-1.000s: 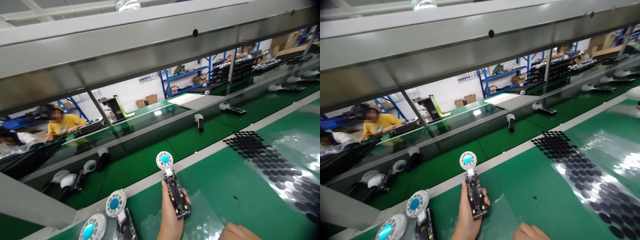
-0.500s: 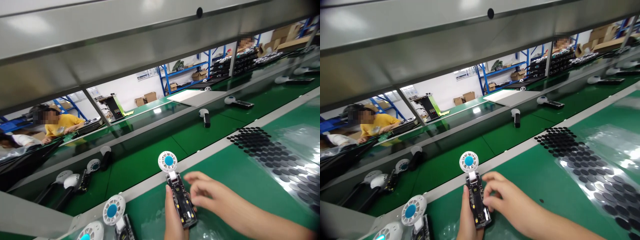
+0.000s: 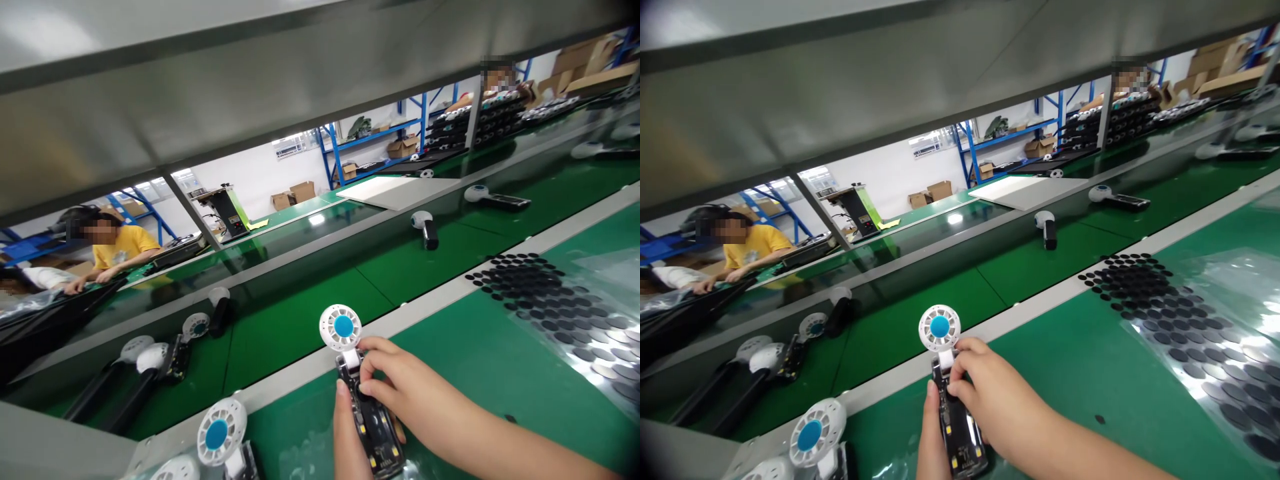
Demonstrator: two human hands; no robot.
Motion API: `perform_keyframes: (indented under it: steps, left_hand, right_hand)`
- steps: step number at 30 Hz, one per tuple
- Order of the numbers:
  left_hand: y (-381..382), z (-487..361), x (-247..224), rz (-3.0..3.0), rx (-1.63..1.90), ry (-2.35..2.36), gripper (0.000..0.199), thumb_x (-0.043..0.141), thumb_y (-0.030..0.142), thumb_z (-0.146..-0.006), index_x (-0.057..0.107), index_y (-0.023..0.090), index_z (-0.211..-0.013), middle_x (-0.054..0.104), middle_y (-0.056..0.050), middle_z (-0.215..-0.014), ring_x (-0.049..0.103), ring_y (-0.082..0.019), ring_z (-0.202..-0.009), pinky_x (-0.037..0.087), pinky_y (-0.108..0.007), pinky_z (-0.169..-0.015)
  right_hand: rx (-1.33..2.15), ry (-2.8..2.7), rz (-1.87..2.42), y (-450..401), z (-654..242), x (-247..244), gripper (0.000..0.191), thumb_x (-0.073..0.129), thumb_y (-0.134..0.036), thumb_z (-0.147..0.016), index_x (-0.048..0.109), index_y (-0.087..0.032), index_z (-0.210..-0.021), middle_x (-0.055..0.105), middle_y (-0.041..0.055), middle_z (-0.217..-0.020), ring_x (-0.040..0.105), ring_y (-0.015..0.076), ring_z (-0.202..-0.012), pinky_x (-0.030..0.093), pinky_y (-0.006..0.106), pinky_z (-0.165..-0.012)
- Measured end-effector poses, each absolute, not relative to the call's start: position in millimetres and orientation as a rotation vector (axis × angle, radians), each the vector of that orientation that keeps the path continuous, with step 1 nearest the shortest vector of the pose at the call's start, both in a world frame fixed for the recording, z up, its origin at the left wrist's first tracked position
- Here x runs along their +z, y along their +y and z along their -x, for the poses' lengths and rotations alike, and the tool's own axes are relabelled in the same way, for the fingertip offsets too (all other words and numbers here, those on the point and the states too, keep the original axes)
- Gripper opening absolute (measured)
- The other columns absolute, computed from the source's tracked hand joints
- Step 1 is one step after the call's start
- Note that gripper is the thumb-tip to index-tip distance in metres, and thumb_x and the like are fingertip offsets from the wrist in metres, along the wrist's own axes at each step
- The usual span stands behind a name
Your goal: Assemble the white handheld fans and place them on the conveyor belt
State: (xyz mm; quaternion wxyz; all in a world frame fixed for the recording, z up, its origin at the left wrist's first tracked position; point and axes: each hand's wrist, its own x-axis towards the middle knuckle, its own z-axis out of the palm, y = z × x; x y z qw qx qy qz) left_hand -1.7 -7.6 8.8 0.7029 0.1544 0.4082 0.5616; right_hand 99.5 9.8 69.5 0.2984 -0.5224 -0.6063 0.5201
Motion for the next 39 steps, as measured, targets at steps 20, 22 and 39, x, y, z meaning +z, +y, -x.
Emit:
perform_keyframes:
  steps: [20,22,39]
  left_hand:
    - [-7.7,-2.2,6.6,-0.298,1.159,0.921,0.048,0.057,0.060,-0.063,0.065,0.014,-0.073,0.058,-0.004,-0.046,0.062,-0.024,-0.055,0.046,-0.030,-0.048]
    - [-7.2,-2.1,5.9,-0.284,1.140,0.913,0.049,0.055,0.062,-0.064,0.064,0.014,-0.071,0.057,-0.004,-0.045,0.062,-0.025,-0.056,0.046,-0.030,-0.049]
    - [0.0,-5.0,-16.1,-0.304,1.372,0.928,0.082,0.064,0.056,-0.059,0.037,0.018,-0.127,0.061,-0.012,-0.107,0.059,-0.028,-0.092,0.048,-0.032,-0.069]
  right_hand:
    - [1.025,-1.905,1.482,10.8,-97.5,69.0,0.016,0.045,-0.009,-0.076,0.052,-0.019,-0.067,0.048,0.0013,-0.114,0.056,0.0099,-0.065,0.041,0.018,-0.045]
    - [0.974,-1.923,1.487,10.6,-96.1,67.5,0.016,0.045,-0.009,-0.075,0.051,-0.019,-0.066,0.049,0.0009,-0.113,0.057,0.0114,-0.067,0.044,0.020,-0.051]
    - [1.543,-1.246,1.143,21.4,-96.2,2.4,0.055,0.046,-0.037,-0.077,0.034,-0.018,-0.127,0.059,0.0065,-0.115,0.057,0.0222,-0.101,0.048,0.027,-0.080]
